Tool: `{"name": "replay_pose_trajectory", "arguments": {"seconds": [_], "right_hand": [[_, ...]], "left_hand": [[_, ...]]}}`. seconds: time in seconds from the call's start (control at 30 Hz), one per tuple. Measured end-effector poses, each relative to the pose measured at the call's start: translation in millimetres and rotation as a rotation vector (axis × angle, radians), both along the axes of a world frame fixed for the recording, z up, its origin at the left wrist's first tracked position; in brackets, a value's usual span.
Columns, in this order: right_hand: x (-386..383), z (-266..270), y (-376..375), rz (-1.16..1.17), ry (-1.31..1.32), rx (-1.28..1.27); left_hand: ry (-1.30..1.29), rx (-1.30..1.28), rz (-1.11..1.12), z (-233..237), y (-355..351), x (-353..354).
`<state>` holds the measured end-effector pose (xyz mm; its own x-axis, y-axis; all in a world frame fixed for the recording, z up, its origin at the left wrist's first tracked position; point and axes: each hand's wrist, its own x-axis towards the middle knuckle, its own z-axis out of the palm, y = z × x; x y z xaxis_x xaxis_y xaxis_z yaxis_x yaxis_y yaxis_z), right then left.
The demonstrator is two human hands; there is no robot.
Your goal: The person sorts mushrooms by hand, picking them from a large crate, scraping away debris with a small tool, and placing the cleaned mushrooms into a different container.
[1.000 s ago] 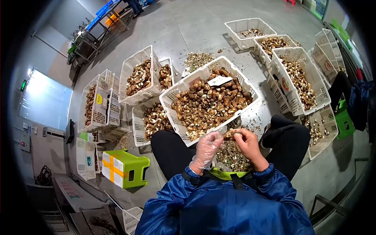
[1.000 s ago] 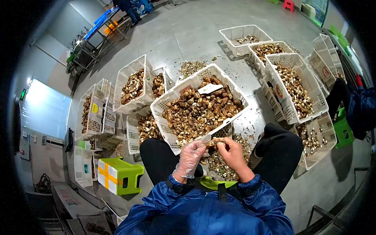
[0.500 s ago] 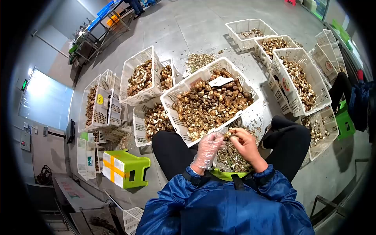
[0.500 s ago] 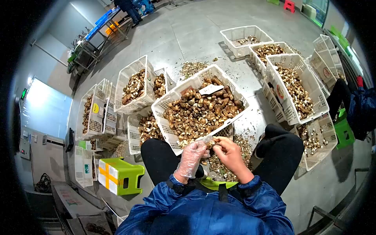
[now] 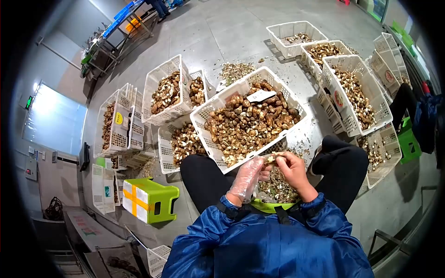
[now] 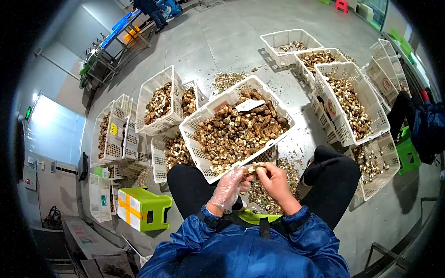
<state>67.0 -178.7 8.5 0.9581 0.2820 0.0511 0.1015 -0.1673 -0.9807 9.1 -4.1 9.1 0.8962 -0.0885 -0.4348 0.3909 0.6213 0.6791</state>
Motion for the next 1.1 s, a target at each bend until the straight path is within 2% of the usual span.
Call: {"name": "replay_pose_trajectory", "arguments": {"seconds": [0.07,0.17,0.27,0.3,0.33,0.4,0.5,0.6,0.63,0.77,0.87,0.9,0.93,1.0,1.1], "right_hand": [[3.4,-12.1,-3.8,0.019,0.132,0.051],[4.4,-33.1,-3.2,0.018,0.109,0.102],[2.8,-25.4,-1.2,0.007,0.127,0.114],[2.6,-17.4,-1.3,0.008,0.157,0.111],[2.5,-13.6,-1.1,0.009,0.187,0.108],[4.1,-26.4,-0.7,0.021,0.166,0.131],[5.4,-17.2,-2.2,0.086,0.022,0.089],[0.9,-14.6,2.2,0.079,-0.094,0.015],[0.3,-10.7,4.0,0.046,-0.116,0.002],[6.1,-30.2,-3.8,0.026,0.228,0.179],[3.8,-19.1,0.9,0.039,0.144,0.218],[0.7,-8.5,0.7,0.052,0.07,0.105],[-0.6,-7.2,1.1,0.07,-0.147,0.029],[-0.4,-4.4,2.5,0.049,-0.165,-0.011],[5.6,-35.9,0.5,-0.009,0.149,0.124]], "left_hand": [[0.015,-0.024,-0.006,-8.6,3.0,-1.8],[-0.009,0.014,0.074,-16.3,-0.8,-1.2],[-0.075,-0.036,0.084,-15.3,1.7,-1.9],[-0.135,0.018,0.065,-8.5,-0.1,0.5],[-0.057,0.141,0.074,6.0,-4.0,0.9],[-0.167,0.243,0.098,13.0,-6.5,2.1],[-0.179,0.41,0.041,-13.7,0.2,3.5],[-0.373,0.961,0.053,-3.7,-2.0,2.4],[-0.405,1.066,0.037,1.7,-1.9,2.6],[-0.217,0.55,0.073,1.8,-8.8,1.8],[-0.223,0.611,0.048,-3.7,-6.1,1.9],[-0.245,0.614,0.041,-5.8,-4.9,2.0],[-0.229,0.615,0.037,-7.8,-4.6,1.6],[-0.197,0.619,0.026,-10.6,-4.2,0.2],[-0.087,0.413,0.03,0.5,-5.3,0.6]]}}
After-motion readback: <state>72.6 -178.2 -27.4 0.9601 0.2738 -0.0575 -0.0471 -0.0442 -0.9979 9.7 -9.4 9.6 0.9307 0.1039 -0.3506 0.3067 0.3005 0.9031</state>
